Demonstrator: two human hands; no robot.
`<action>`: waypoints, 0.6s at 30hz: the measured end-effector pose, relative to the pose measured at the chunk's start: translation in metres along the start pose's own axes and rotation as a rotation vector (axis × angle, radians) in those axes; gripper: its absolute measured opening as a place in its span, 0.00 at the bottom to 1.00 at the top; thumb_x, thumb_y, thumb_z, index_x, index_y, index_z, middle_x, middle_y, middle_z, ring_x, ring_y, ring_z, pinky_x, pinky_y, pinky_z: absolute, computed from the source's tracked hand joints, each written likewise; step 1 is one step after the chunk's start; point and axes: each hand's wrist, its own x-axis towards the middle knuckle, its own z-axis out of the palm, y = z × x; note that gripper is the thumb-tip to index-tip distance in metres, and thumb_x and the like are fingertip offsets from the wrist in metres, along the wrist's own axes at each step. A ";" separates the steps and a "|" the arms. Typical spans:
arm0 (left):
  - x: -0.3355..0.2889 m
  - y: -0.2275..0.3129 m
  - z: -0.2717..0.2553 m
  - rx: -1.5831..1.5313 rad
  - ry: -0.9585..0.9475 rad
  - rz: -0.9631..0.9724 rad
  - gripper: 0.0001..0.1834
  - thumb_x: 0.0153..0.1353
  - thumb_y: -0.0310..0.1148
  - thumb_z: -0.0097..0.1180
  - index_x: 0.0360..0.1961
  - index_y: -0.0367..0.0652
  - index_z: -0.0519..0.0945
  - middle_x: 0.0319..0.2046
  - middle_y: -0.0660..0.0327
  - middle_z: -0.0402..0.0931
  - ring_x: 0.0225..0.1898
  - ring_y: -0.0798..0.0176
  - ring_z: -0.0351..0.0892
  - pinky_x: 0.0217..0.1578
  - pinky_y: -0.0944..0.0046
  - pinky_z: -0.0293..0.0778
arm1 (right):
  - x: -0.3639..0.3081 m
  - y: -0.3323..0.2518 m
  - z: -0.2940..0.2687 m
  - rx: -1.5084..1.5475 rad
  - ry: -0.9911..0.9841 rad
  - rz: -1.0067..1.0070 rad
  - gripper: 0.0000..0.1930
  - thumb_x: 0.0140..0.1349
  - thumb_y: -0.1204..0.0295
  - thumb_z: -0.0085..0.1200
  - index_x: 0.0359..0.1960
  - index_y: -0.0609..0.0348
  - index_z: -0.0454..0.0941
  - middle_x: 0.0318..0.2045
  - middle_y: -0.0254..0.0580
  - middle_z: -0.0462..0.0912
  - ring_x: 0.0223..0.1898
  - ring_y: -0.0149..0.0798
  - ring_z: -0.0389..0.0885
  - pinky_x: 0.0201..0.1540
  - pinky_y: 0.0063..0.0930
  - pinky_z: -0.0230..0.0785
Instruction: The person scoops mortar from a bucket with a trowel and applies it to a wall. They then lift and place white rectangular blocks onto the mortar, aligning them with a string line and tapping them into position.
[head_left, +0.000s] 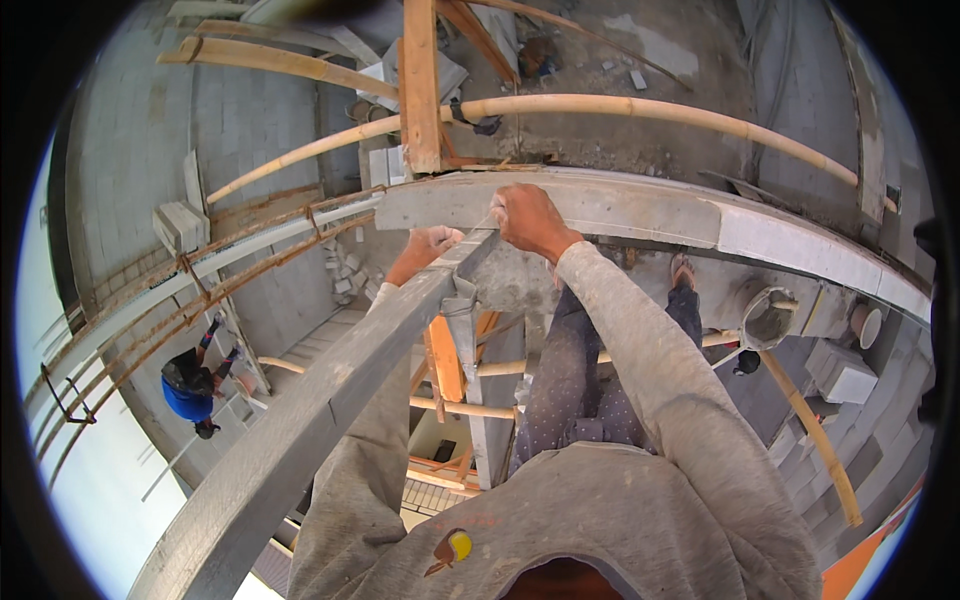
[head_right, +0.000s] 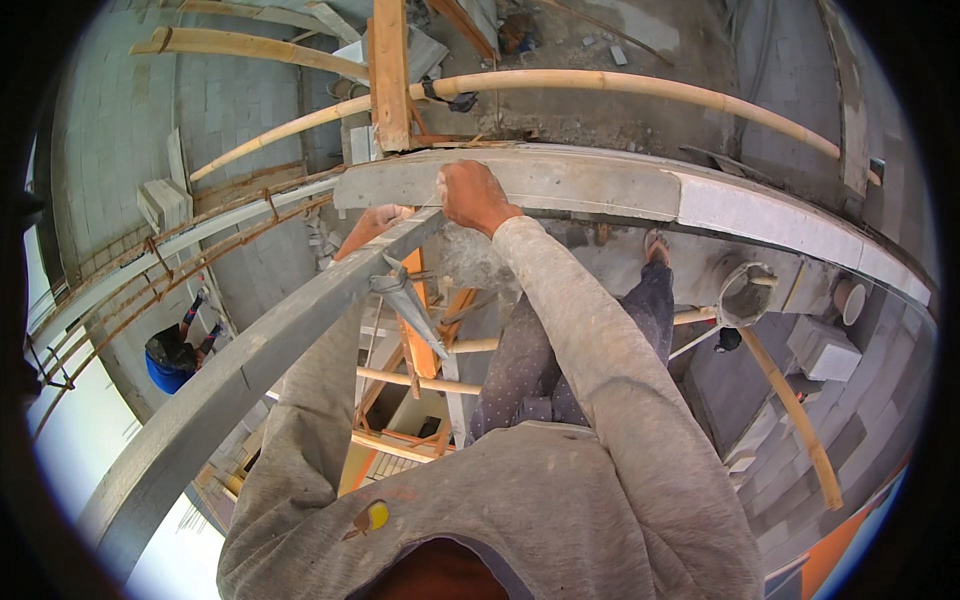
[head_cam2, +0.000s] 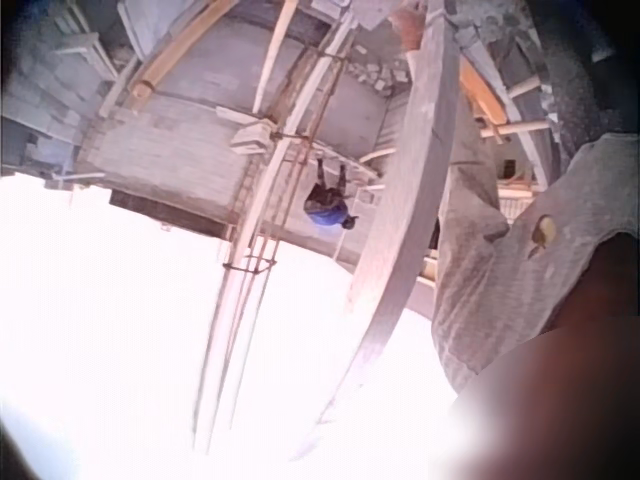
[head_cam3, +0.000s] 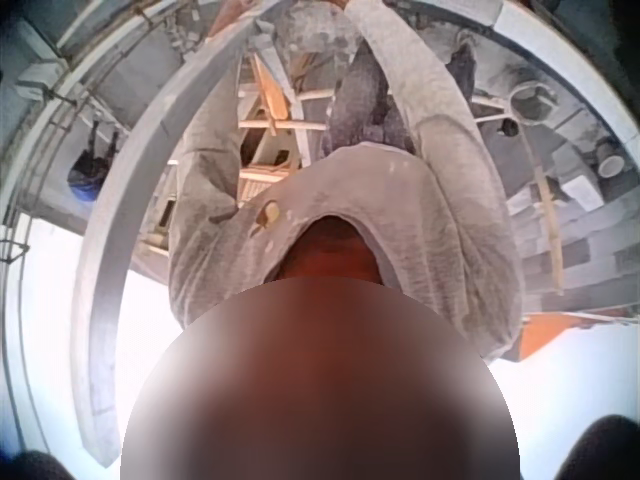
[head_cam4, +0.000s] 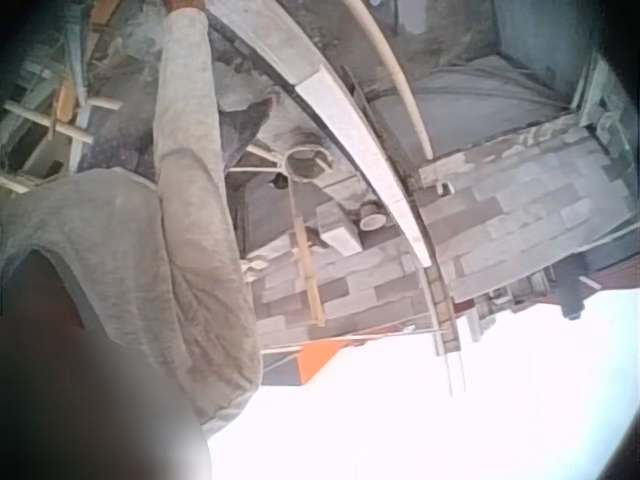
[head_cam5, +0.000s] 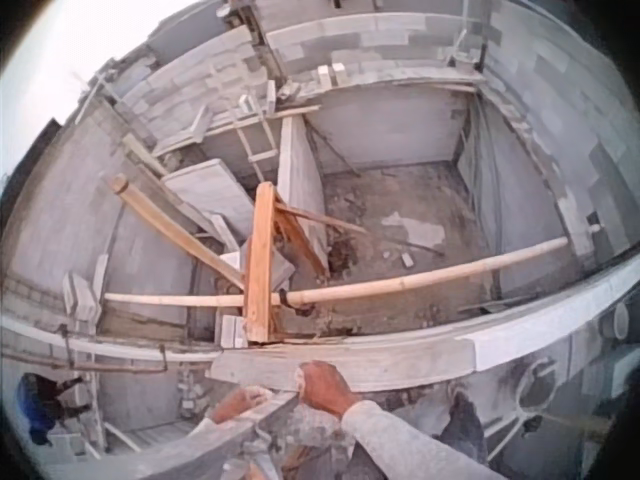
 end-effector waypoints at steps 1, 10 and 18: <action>0.002 -0.002 0.001 0.044 0.033 0.026 0.18 0.72 0.43 0.54 0.47 0.37 0.83 0.31 0.69 0.80 0.30 0.77 0.72 0.30 0.71 0.70 | 0.001 0.001 0.000 0.010 -0.017 -0.009 0.07 0.58 0.73 0.57 0.31 0.64 0.82 0.33 0.59 0.83 0.40 0.60 0.82 0.46 0.49 0.73; -0.001 0.039 -0.010 0.009 0.155 0.064 0.12 0.69 0.35 0.57 0.42 0.34 0.81 0.30 0.68 0.78 0.32 0.74 0.71 0.33 0.68 0.70 | 0.006 -0.005 0.011 0.195 -0.079 -0.034 0.07 0.59 0.71 0.59 0.32 0.64 0.84 0.31 0.56 0.85 0.36 0.57 0.83 0.43 0.44 0.74; 0.028 0.046 -0.007 -0.406 0.280 -0.015 0.15 0.67 0.39 0.62 0.46 0.39 0.81 0.32 0.67 0.80 0.32 0.75 0.76 0.33 0.72 0.74 | 0.004 -0.011 -0.006 0.290 -0.125 0.156 0.13 0.62 0.64 0.59 0.37 0.63 0.86 0.31 0.57 0.85 0.33 0.52 0.83 0.41 0.40 0.73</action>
